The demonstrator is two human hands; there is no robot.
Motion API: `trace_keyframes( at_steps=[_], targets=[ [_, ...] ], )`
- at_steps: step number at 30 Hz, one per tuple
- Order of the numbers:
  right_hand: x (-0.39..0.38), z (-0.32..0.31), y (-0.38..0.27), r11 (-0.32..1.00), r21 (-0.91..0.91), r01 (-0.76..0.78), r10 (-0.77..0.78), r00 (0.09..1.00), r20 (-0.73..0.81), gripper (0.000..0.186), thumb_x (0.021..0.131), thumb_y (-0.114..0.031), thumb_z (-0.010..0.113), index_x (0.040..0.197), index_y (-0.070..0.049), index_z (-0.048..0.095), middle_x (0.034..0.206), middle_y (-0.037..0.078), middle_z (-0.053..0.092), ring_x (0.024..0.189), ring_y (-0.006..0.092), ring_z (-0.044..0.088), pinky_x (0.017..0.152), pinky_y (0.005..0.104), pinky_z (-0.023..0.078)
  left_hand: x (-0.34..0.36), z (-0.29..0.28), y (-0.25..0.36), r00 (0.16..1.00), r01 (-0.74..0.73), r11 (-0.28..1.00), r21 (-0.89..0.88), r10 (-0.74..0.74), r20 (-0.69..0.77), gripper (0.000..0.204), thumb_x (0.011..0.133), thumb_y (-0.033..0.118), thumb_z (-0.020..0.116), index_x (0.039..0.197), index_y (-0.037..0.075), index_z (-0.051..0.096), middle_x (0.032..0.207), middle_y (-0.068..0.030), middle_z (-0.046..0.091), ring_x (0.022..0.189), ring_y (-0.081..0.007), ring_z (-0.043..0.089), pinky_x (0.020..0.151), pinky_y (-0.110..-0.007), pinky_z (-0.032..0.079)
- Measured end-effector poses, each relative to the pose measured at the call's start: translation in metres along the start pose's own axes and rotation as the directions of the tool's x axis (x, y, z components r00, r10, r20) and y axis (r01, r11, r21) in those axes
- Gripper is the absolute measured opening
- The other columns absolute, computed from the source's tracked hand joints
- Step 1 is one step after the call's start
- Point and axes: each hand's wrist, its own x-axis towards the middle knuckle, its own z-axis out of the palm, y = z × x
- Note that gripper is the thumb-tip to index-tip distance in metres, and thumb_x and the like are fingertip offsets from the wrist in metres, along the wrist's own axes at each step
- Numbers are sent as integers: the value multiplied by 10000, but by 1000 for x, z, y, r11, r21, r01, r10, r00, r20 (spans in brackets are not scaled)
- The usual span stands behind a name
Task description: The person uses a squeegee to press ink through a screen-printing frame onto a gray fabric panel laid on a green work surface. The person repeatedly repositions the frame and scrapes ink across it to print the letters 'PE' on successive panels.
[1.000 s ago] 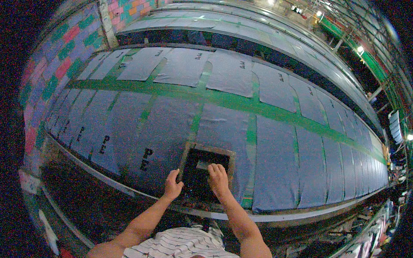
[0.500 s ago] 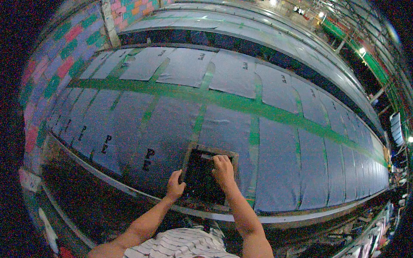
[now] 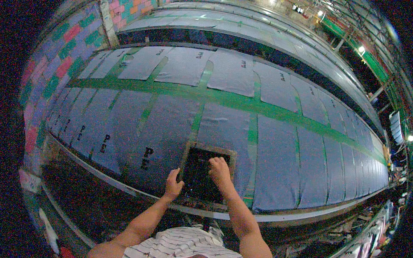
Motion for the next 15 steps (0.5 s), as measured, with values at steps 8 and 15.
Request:
trace_keyframes(
  at_steps=[8, 15],
  targets=[
    [-77, -9, -67, 1000, -8, -17, 18, 999, 46, 558, 581, 6, 760, 1114, -22, 601, 1133, 159, 619, 1041, 363, 564, 919, 448, 485, -3, 0, 0, 998, 48, 999, 21, -47, -30, 613, 702, 5, 658, 1301, -48, 538, 1268, -225, 574, 1228, -392, 535, 1084, -436, 412],
    [-135, 0, -97, 999, -16, 41, -41, 999, -6, 576, 657, 26, 707, 1219, 8, 580, 1226, 171, 602, 1137, 366, 555, 984, 459, 466, -1, -1, 6, 999, 17, 1000, 18, -16, -29, 605, 692, -2, 657, 1284, -49, 541, 1243, -222, 574, 1180, -395, 560, 1043, -429, 444]
  ],
)
